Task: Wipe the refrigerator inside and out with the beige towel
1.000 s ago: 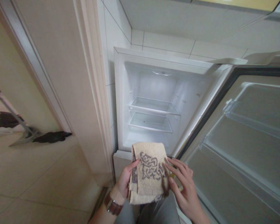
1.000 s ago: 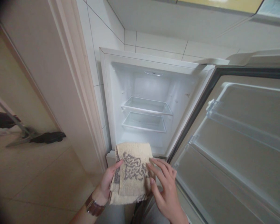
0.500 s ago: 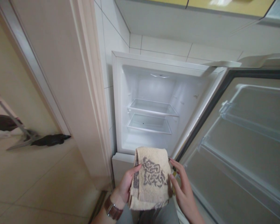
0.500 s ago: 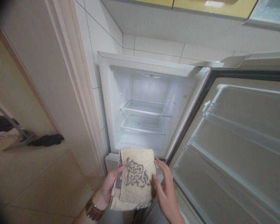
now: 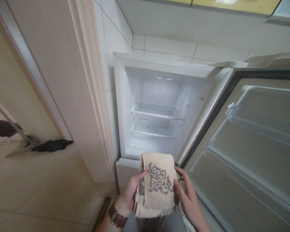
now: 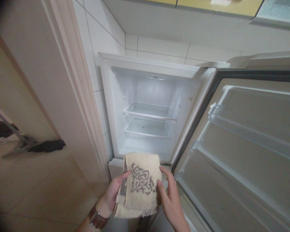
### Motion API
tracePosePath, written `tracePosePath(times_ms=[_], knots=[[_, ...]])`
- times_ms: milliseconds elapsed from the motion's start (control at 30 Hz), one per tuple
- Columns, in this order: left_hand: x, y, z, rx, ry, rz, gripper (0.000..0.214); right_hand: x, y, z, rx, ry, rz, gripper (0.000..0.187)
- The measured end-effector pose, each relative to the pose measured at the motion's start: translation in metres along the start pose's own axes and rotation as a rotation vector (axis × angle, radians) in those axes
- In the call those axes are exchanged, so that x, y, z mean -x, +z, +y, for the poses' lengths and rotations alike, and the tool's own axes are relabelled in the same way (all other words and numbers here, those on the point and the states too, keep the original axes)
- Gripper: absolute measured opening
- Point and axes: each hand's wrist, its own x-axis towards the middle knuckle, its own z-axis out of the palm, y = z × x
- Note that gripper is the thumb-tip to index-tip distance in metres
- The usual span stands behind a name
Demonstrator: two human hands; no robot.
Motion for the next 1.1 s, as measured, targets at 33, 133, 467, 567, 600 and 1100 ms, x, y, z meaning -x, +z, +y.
tracePosePath(times_ms=[33, 133, 467, 567, 600, 1100], knots=[[0.0, 0.001, 0.0, 0.001, 0.003, -0.005, 0.058, 0.0, 0.0, 0.0, -0.004, 0.004, 0.001, 0.05], [0.001, 0.002, 0.001, 0.003, 0.014, -0.011, 0.056, 0.001, 0.0, 0.0, -0.001, 0.017, 0.001, 0.05], [0.002, 0.001, -0.001, 0.021, 0.012, -0.026, 0.056, 0.002, 0.002, 0.004, -0.017, 0.034, -0.019, 0.051], [0.003, 0.001, -0.001, 0.013, 0.01, -0.002, 0.055, 0.002, 0.002, 0.002, -0.023, 0.068, -0.034, 0.053], [0.003, 0.0, -0.001, 0.011, 0.008, 0.006, 0.055, 0.002, 0.002, 0.002, -0.023, 0.078, -0.039, 0.053], [0.002, -0.007, -0.005, 0.043, 0.024, -0.052, 0.058, 0.003, 0.001, -0.008, -0.021, 0.023, -0.027, 0.051]])
